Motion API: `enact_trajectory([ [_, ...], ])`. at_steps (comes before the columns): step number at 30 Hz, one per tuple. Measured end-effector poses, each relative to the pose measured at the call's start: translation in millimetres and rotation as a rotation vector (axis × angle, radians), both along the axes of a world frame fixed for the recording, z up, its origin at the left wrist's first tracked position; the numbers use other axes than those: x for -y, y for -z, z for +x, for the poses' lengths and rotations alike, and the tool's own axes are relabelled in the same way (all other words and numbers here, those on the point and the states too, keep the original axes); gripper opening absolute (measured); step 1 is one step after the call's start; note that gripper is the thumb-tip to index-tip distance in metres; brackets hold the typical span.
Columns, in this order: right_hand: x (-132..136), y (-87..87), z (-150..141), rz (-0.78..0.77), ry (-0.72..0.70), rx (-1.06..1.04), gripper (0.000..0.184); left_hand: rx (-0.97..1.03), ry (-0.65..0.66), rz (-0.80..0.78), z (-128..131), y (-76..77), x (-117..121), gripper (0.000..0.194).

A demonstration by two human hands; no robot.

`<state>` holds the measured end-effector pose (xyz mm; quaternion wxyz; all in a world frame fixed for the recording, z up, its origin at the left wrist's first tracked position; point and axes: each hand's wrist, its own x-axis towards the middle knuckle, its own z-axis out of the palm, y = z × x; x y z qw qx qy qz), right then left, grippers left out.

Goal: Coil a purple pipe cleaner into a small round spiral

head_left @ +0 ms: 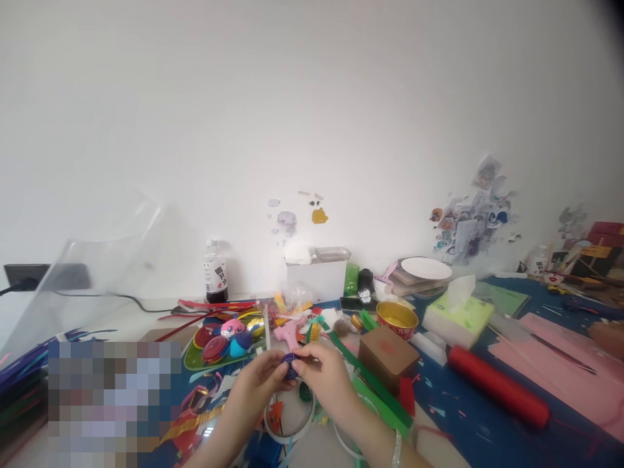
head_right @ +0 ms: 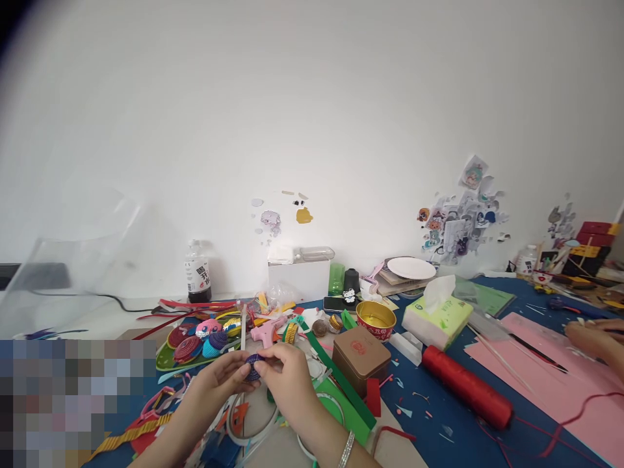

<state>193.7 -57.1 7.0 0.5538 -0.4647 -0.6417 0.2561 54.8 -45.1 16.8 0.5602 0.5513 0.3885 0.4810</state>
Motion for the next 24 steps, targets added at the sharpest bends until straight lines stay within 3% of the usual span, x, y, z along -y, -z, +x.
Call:
enact_trajectory([
  [10,1.8,-3.2,2.5,-0.030,-0.038,0.030,0.016,-0.102,-0.020,0.071,-1.5,2.7,-1.8,0.030],
  [14,0.6,-5.2,6.3,-0.092,-0.054,0.082,0.029,-0.174,-0.016,0.066,-1.9,3.6,-2.9,0.027],
  [18,0.4,-5.3,3.3,-0.085,-0.067,0.085,0.020,-0.265,-0.002,0.080,-2.4,4.3,-3.3,0.025],
  [24,3.6,-5.1,-1.7,-0.062,-0.044,0.062,0.020,-0.251,-0.019,0.190,-2.2,3.9,0.7,0.012],
])
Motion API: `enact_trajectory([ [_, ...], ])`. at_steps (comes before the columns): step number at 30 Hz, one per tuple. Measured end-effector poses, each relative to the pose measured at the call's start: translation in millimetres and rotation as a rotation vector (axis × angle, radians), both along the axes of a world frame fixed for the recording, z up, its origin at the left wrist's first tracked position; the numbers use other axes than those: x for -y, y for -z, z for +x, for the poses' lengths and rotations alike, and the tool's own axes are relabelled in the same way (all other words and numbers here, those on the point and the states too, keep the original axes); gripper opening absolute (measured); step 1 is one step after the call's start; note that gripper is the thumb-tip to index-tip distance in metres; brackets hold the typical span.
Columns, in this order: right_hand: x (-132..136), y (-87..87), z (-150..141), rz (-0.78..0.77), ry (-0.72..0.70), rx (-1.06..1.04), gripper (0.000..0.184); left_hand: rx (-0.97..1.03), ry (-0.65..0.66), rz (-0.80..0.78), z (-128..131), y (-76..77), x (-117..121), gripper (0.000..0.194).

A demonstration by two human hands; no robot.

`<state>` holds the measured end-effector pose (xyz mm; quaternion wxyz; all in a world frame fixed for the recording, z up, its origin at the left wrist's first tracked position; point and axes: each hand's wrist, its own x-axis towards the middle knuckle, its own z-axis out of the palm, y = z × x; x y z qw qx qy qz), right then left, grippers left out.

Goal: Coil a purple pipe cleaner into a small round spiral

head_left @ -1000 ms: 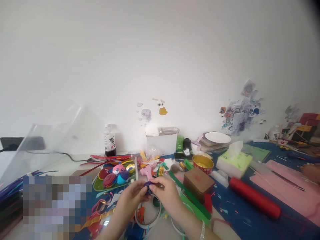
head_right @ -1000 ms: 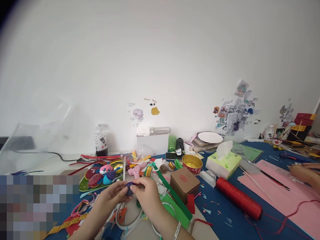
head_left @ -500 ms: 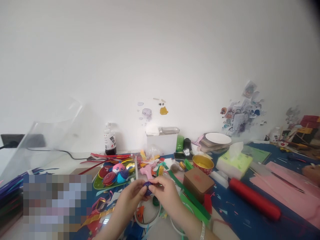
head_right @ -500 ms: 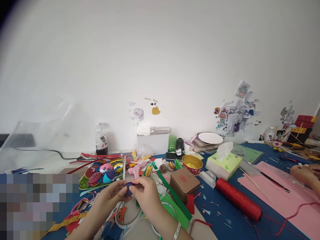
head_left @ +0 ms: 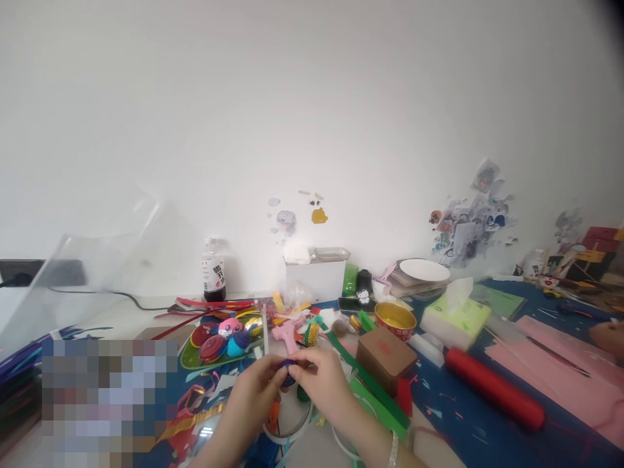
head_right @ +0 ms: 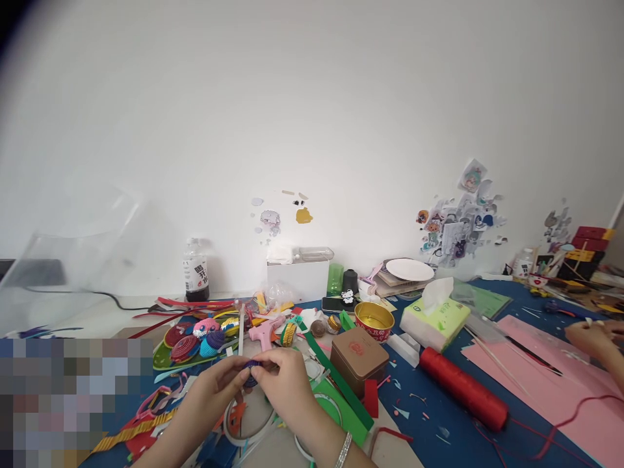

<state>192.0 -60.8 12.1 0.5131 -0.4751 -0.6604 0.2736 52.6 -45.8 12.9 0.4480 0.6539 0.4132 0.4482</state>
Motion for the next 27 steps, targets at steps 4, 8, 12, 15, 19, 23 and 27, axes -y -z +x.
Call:
enact_trajectory([
  [4,0.4,2.0,-1.5,0.043,0.036,-0.005,0.016,0.006,-0.023,0.017,1.0,2.3,-0.3,0.014],
  [8,-2.8,5.6,-1.8,-0.018,0.062,-0.137,0.019,0.088,-0.018,-0.065,2.9,4.4,-3.6,0.021],
  [12,-7.2,4.9,4.7,-0.034,-0.015,-0.147,0.025,0.077,-0.039,-0.068,2.6,3.7,-4.8,0.024],
  [15,-8.6,1.4,18.1,0.029,0.037,0.081,0.028,0.084,-0.087,-0.120,-1.3,5.2,-8.4,0.028],
  [19,-8.0,2.3,38.4,0.143,0.033,0.608,0.040,0.152,-0.060,-0.181,-7.4,11.2,-17.3,0.042],
  [23,-6.5,9.5,42.2,0.221,-0.093,0.875,0.038,0.282,-0.038,-0.274,-7.7,12.9,-18.4,0.040],
  [27,-7.4,15.2,34.4,0.232,-0.080,0.952,0.033,0.445,-0.056,-0.412,-4.2,9.7,-11.9,0.040],
])
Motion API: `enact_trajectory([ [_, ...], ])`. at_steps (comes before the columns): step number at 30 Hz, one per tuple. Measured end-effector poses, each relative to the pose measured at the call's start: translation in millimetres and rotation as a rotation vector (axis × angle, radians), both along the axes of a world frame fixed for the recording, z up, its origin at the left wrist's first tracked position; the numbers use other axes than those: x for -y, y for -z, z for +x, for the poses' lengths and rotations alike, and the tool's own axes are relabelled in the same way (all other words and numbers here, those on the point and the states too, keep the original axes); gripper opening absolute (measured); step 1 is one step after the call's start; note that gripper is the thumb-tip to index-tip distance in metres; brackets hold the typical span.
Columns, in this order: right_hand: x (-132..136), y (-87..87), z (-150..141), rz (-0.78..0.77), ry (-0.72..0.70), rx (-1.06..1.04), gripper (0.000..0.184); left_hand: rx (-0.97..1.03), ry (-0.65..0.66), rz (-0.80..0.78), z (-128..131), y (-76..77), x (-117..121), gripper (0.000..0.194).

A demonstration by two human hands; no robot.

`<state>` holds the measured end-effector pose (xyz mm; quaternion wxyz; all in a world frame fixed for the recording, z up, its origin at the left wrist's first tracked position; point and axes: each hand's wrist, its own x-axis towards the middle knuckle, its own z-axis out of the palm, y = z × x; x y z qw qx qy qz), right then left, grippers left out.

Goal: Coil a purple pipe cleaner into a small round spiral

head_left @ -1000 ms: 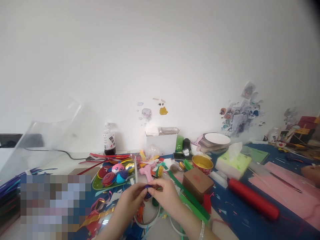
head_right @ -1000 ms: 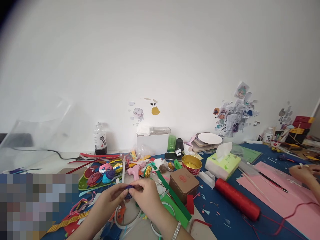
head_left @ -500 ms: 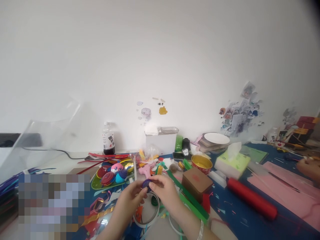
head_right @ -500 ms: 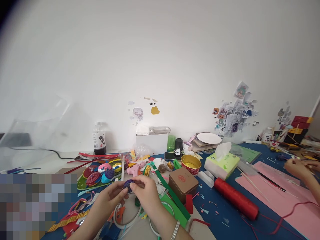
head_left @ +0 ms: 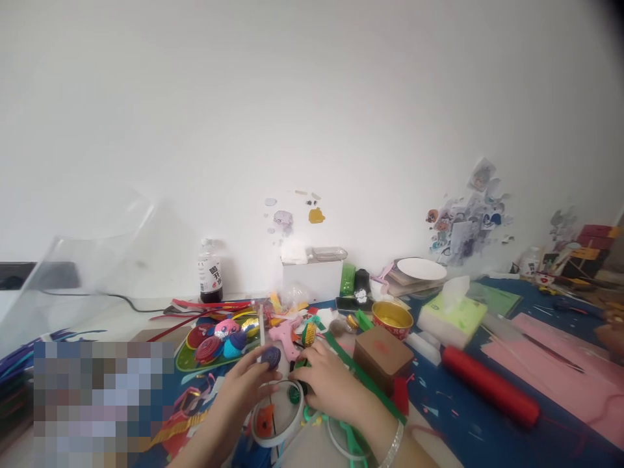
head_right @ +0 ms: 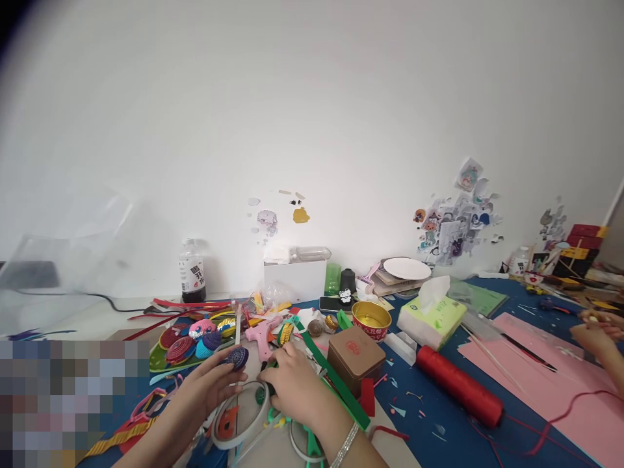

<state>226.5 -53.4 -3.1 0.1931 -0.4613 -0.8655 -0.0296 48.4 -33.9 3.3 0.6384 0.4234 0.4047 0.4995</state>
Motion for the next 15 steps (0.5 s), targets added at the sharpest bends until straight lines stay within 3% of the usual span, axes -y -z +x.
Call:
enact_trajectory([
  [7,-4.4,2.5,-6.1,-0.021,0.097,0.055,0.024,0.069,0.063,-0.072,4.9,-6.6,5.1,0.024],
  [15,-13.1,5.2,-7.1,0.130,0.100,0.054,0.021,0.137,0.104,-0.247,2.4,-0.5,-2.3,0.039],
])
